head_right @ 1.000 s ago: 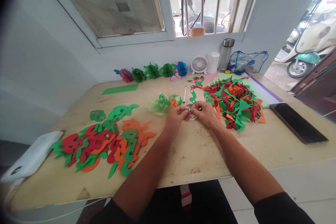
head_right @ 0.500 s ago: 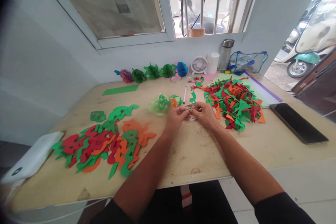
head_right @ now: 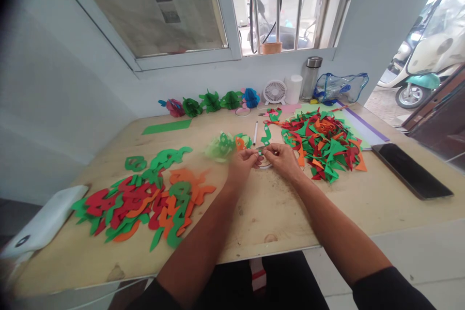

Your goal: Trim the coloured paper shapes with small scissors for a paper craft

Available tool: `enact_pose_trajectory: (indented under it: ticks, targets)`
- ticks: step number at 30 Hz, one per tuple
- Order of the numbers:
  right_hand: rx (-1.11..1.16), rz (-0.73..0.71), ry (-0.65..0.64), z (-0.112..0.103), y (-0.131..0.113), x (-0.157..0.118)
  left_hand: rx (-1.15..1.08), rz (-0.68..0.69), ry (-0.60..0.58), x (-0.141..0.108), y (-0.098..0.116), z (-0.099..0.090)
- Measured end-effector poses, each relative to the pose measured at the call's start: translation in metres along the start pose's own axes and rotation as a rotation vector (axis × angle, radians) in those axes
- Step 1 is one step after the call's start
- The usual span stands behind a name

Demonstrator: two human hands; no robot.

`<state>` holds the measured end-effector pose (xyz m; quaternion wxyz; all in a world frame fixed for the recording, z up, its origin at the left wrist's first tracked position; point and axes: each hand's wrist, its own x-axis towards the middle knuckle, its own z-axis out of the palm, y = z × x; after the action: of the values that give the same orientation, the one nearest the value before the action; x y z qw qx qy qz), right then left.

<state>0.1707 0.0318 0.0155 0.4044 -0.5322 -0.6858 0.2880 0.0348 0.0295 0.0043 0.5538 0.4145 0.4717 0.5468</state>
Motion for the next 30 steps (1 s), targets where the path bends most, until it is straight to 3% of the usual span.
enact_pose_trajectory:
  ticks: [6,14,30]
  targets:
    - [0.025,0.005,0.031,-0.001,-0.003,-0.001,-0.004,0.001,0.006,0.0,0.001,-0.001]
    - [0.173,0.062,0.171,-0.001,0.004,0.002,-0.035,-0.023,0.027,0.0,0.003,-0.002]
    - [0.235,0.043,0.169,0.003,0.006,0.002,-0.007,-0.024,-0.053,0.0,0.001,-0.001]
